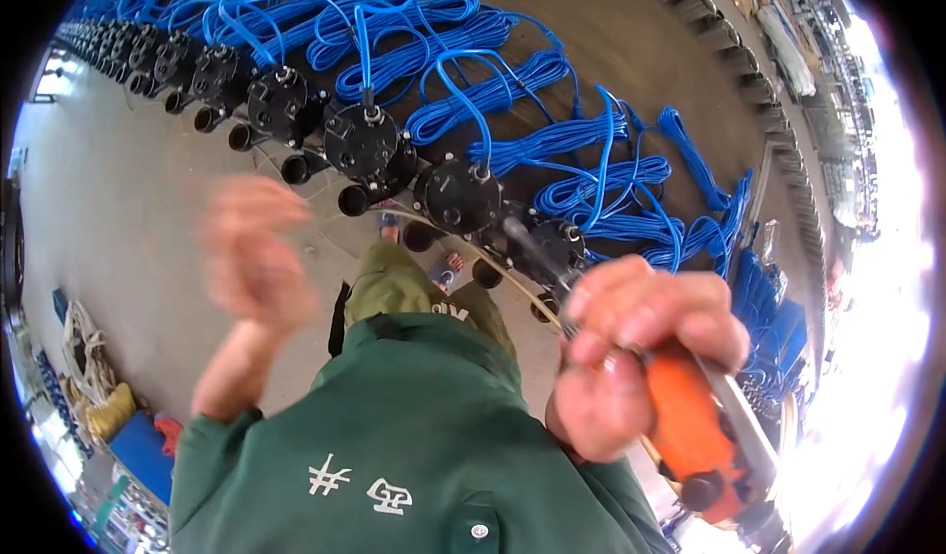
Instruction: The person assembles multiple water pumps by hand using an air screwdriver to tighten screws on the pump heads, handling one pump at a time in a long row.
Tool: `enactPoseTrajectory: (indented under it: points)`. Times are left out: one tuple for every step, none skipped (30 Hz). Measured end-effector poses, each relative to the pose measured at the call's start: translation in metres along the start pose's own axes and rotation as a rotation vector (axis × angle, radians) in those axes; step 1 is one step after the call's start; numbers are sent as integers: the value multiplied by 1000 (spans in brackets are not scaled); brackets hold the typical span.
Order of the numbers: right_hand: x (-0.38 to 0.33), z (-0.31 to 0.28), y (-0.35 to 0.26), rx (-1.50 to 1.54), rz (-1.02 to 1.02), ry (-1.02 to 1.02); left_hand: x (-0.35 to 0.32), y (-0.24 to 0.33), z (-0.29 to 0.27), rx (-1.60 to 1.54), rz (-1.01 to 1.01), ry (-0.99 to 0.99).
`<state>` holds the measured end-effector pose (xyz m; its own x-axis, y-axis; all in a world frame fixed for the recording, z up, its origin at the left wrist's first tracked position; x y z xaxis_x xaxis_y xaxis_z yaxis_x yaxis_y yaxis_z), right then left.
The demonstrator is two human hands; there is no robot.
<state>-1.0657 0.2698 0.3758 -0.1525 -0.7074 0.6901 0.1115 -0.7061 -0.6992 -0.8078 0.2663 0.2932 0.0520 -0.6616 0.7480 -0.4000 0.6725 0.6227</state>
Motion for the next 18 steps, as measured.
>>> enactPoseTrajectory:
  points:
    - [-1, -10, -11, 43, 3, 85, -37, 12, 17, 43, -104, -85]
    - [-3, -14, -19, 56, 30, 33, -74, 6, 43, -52, -213, -120]
    - [-10, -17, -22, 61, 58, 37, -106, -1, 67, -74, -310, -115]
    - [-14, -21, -25, 66, 63, 36, -130, -8, 85, -105, -385, -100]
    - [-22, -25, -22, 1, 78, 72, -149, -12, 100, 10, -355, -157]
    - [-31, -28, -16, -2, 147, 109, -162, -16, 113, 112, -297, -202]
    - [-40, -31, -10, -69, 204, 119, -173, -18, 122, 203, -208, -218]
    - [-43, -36, -3, -125, 270, 138, -183, -26, 133, 232, -274, -336]
    - [-51, -35, 2, -83, 308, 91, -193, -33, 140, 249, -295, -420]
    - [-58, -36, 7, -51, 362, 110, -200, -38, 144, 264, -338, -467]
    - [-65, -33, 9, -123, 383, 71, -207, -44, 150, 292, -384, -520]
    - [-69, -31, 13, -100, 386, 54, -218, -55, 154, 239, -598, -554]
    - [-72, -28, 17, -125, 381, 33, -231, -65, 160, 199, -843, -570]
    - [-74, -25, 23, -142, 393, 21, -245, -73, 168, 135, -1070, -591]
    - [-75, -21, 28, -156, 392, -11, -264, -78, 181, -371, -1447, -446]
    - [-77, -18, 32, -156, 367, -31, -270, -77, 194, -748, -1623, -171]
    - [-78, -15, 37, -169, 371, -45, -275, -76, 209, -1133, -1776, 170]
    - [-80, -13, 42, -183, 376, -60, -276, -72, 226, -1539, -1862, 540]
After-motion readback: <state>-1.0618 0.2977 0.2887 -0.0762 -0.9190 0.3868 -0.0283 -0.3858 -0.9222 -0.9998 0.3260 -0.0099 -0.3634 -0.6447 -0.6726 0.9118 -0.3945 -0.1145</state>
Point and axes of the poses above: each hand's wrist, its own x-axis towards the middle knuckle, its own z-axis out of the palm, y = z × x, the point moved 6 cm from there along x, towards the middle knuckle, and after that the axes turned 3 degrees about -x, right-handed, at the moved point
